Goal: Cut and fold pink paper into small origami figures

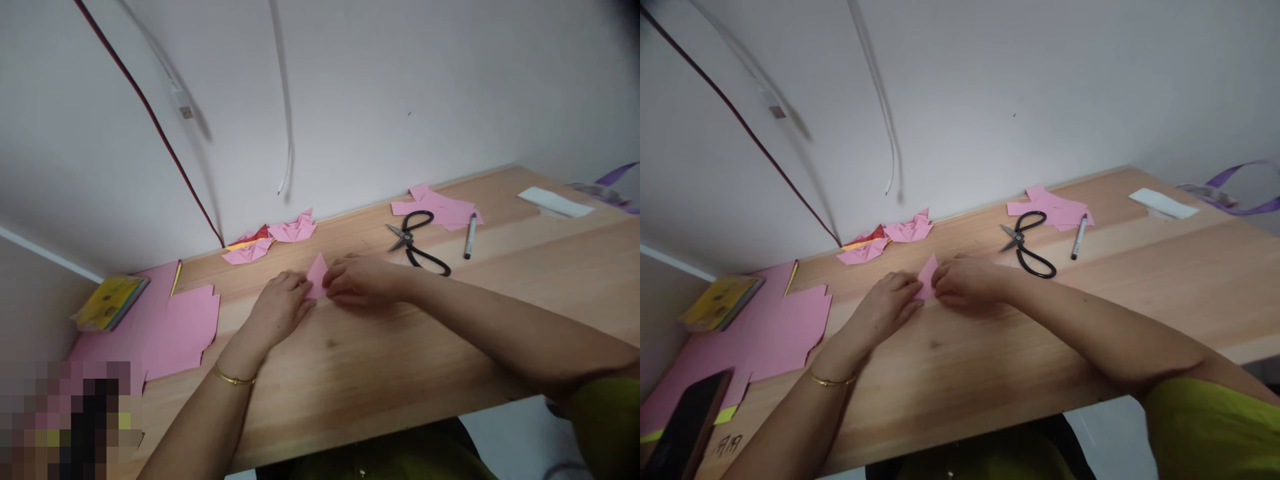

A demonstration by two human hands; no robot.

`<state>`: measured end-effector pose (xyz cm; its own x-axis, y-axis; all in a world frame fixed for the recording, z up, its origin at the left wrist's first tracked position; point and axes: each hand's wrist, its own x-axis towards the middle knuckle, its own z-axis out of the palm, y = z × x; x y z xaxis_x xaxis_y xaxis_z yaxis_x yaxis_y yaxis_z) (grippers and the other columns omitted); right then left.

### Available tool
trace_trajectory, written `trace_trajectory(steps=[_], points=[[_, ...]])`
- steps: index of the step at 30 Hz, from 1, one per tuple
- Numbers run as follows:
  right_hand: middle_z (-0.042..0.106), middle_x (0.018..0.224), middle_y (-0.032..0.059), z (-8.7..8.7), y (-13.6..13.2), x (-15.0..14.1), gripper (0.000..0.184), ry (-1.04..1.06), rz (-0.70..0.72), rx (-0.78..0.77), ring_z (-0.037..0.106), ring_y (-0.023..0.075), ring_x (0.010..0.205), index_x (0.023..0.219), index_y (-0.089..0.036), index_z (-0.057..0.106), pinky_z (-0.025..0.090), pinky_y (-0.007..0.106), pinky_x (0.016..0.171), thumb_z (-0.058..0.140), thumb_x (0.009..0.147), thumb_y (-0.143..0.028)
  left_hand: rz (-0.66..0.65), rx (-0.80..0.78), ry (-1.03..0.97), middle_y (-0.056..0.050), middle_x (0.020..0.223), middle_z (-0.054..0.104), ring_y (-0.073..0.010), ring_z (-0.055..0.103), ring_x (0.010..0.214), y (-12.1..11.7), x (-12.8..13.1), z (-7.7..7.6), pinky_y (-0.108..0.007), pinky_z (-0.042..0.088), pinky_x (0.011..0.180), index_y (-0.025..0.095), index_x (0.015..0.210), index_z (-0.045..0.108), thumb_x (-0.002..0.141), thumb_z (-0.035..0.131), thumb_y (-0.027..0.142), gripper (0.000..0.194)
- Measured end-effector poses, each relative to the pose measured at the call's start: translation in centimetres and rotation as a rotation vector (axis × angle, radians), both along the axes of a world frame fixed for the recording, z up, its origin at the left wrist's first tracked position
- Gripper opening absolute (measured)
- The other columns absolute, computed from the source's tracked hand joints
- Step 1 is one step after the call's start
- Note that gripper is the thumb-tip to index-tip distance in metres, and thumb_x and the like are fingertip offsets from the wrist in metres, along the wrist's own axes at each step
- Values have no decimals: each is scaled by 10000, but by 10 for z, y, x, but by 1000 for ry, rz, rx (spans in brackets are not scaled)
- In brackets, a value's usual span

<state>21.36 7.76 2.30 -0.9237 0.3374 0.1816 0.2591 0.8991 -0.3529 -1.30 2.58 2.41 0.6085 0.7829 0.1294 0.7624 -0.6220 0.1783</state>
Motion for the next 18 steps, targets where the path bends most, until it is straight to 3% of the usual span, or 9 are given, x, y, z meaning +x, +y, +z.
trace_trajectory(steps=[5, 13, 18], points=[[663, 938, 89, -6, -2, -7, 209, 2, -76, 39, 553, 197, 902, 893, -155, 661, 410, 349, 838, 457, 880, -200, -61, -7, -20, -100, 1118, 600, -229, 520, 1020, 0, 3, -2, -409, 441, 875, 183, 1060, 602, 900, 446, 254, 234], [589, 1196, 109, -18, -3, -14, 326, -44, -169, 96, 493, 239, 1051, 1191, -159, 563, 363, 397, 909, 438, 892, -197, -53, -46, -1, -92, 1018, 612, -227, 537, 969, -2, 8, 1, -386, 447, 852, 175, 948, 624, 868, 497, 233, 161], [559, 1258, 105, -21, 9, -8, 339, -34, -376, 141, 459, 269, 1082, 1199, -187, 571, 324, 439, 919, 397, 933, -305, -46, -45, -6, -88, 1046, 610, -230, 530, 971, -2, 7, -1, -391, 445, 846, 177, 967, 618, 856, 519, 235, 160]])
